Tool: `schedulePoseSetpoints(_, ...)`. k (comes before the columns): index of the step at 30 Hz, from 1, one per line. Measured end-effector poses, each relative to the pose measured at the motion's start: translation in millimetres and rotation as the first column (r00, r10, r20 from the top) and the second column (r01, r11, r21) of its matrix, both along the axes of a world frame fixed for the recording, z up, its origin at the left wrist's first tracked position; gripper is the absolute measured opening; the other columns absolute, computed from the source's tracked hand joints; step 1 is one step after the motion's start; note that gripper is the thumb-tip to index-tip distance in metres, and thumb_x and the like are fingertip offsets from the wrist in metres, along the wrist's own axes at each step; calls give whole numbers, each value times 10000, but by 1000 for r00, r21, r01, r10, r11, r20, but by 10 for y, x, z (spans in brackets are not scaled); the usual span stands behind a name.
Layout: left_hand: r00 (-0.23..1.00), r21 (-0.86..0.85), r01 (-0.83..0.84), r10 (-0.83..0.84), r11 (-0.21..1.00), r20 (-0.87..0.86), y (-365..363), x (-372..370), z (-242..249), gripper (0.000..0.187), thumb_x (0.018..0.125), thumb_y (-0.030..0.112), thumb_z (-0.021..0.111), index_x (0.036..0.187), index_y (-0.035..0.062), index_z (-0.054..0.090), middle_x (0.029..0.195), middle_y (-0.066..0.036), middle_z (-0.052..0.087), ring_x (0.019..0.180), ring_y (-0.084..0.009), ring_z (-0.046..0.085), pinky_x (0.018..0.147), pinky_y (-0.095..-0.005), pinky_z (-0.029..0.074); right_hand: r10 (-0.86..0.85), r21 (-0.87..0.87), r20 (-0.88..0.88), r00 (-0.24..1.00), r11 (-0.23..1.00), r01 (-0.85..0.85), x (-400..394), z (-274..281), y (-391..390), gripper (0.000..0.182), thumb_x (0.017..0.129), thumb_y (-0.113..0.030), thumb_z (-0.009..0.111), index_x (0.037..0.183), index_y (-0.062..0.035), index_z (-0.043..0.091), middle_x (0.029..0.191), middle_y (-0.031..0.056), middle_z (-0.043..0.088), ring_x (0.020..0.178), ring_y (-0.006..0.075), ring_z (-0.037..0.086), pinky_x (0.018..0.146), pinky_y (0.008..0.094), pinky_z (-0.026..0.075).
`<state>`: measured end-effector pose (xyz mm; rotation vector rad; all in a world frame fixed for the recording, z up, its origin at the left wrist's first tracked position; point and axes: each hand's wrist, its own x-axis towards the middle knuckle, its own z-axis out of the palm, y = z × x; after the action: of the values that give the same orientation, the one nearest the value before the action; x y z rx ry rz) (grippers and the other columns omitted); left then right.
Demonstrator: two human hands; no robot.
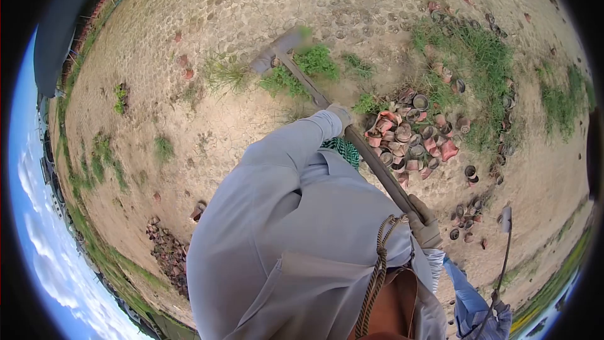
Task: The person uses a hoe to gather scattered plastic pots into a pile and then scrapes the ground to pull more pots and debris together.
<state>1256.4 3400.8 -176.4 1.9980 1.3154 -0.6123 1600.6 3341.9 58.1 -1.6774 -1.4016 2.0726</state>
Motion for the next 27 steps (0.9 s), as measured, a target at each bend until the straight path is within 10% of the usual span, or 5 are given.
schedulePoseSetpoints(14,966,89,22,-44,996,253,-895,-1092,329,370,663,262,678,1022,192,620,994,-67,641,992,-284,585,868,-416,431,380,95,635,672,825,-557,-1433,540,-1227,693,752,-280,680,1364,-113,402,1080,234,602,930,389,606,796,447,475)
schedulePoseSetpoints(27,980,148,81,-106,986,169,-1843,-1788,565,404,687,256,669,1080,191,603,1049,-32,619,1092,-222,541,951,-371,374,330,21,733,595,863,-505,-2603,891,-2557,678,762,-233,684,1374,-150,404,1110,204,605,980,374,598,834,427,477)
